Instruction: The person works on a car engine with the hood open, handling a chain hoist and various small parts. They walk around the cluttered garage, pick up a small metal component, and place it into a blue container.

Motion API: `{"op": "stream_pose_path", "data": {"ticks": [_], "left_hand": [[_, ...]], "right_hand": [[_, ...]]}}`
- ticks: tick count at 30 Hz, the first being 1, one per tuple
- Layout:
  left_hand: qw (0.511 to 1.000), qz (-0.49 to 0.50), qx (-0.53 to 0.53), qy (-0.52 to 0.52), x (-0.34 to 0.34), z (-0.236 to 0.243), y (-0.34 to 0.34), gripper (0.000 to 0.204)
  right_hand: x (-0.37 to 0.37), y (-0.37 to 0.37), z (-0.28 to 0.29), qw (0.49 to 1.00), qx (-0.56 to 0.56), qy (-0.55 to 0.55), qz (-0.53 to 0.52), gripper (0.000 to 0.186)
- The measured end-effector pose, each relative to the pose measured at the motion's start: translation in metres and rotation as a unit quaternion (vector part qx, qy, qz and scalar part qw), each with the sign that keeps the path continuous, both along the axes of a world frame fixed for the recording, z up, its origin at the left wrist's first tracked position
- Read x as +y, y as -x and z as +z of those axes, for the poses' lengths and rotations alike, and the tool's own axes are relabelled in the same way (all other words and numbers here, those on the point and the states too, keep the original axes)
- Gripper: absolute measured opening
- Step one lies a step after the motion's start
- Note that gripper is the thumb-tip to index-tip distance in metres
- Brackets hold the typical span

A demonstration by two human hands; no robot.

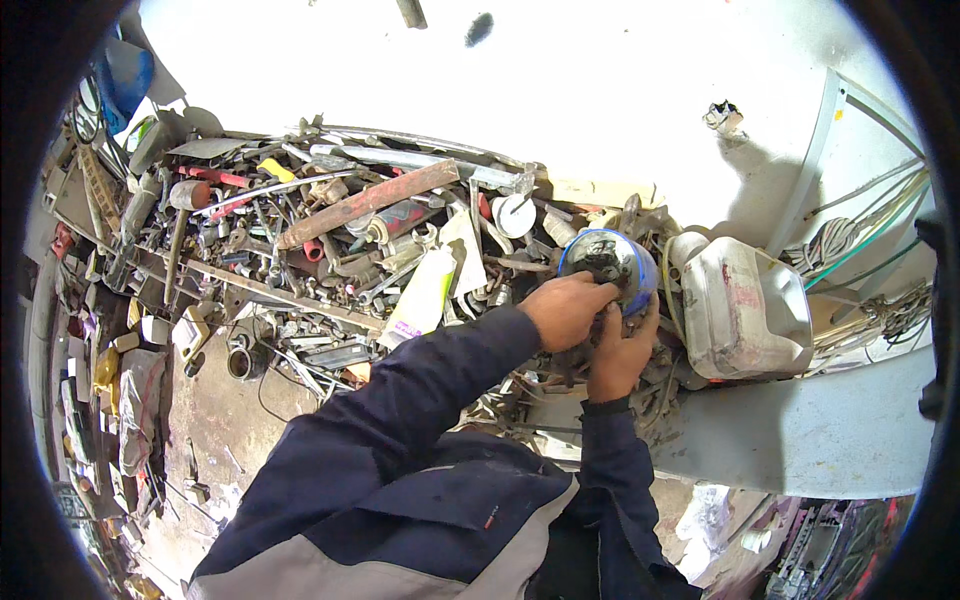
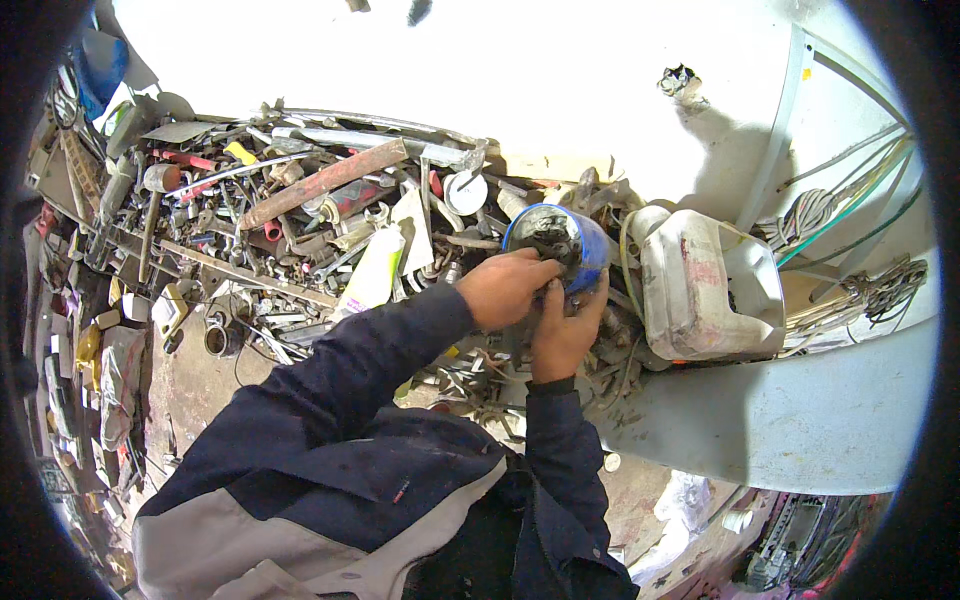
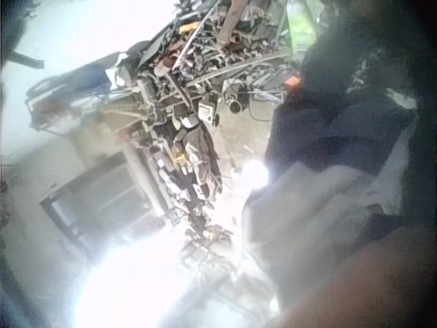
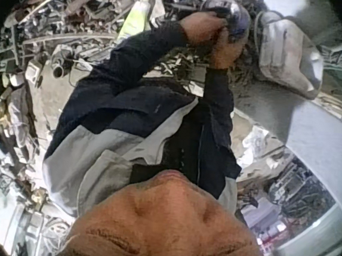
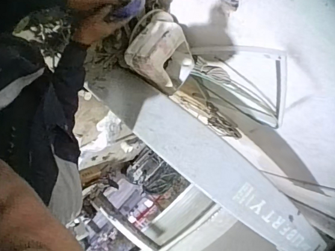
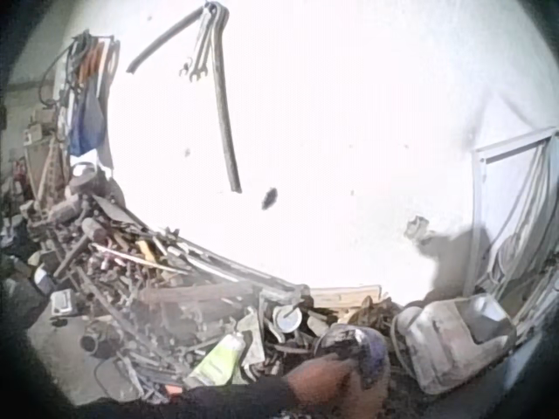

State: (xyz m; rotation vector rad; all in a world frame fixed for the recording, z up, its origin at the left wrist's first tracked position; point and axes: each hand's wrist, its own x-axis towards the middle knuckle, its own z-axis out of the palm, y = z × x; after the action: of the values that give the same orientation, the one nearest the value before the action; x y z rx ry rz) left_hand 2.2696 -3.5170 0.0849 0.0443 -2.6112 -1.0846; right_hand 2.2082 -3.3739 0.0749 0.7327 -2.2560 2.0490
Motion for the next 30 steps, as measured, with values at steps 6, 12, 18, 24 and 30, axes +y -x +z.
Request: {"op": "stream_pose_path", "data": {"ticks": [6,12,18,24,30], "left_hand": [[0.959,0.093,0.256,-0.071,-0.005,-0.034,-0.047,0.034],[0.963,0.184,0.143,-0.136,-0.01,-0.05,-0.068,0.025],[0.956,0.159,0.082,-0.234,-0.006,-0.055,-0.07,0.03],[0.893,0.132,-0.003,-0.431,-0.011,-0.046,-0.047,0.037],[0.88,0.085,-0.054,-0.464,-0.028,-0.029,-0.001,0.032]], "right_hand": [[0.0,-0.004,-0.001,1.0,-0.006,-0.003,0.014,0.078],[-0.001,-0.006,-0.001,1.0,-0.003,0.001,0.004,0.079],[-0.002,-0.01,-0.004,1.0,0.016,0.012,-0.004,0.077],[-0.001,-0.013,-0.005,1.0,0.003,-0.002,-0.009,0.08],[0.003,-0.013,0.003,0.999,-0.03,0.003,0.011,0.08]]}}
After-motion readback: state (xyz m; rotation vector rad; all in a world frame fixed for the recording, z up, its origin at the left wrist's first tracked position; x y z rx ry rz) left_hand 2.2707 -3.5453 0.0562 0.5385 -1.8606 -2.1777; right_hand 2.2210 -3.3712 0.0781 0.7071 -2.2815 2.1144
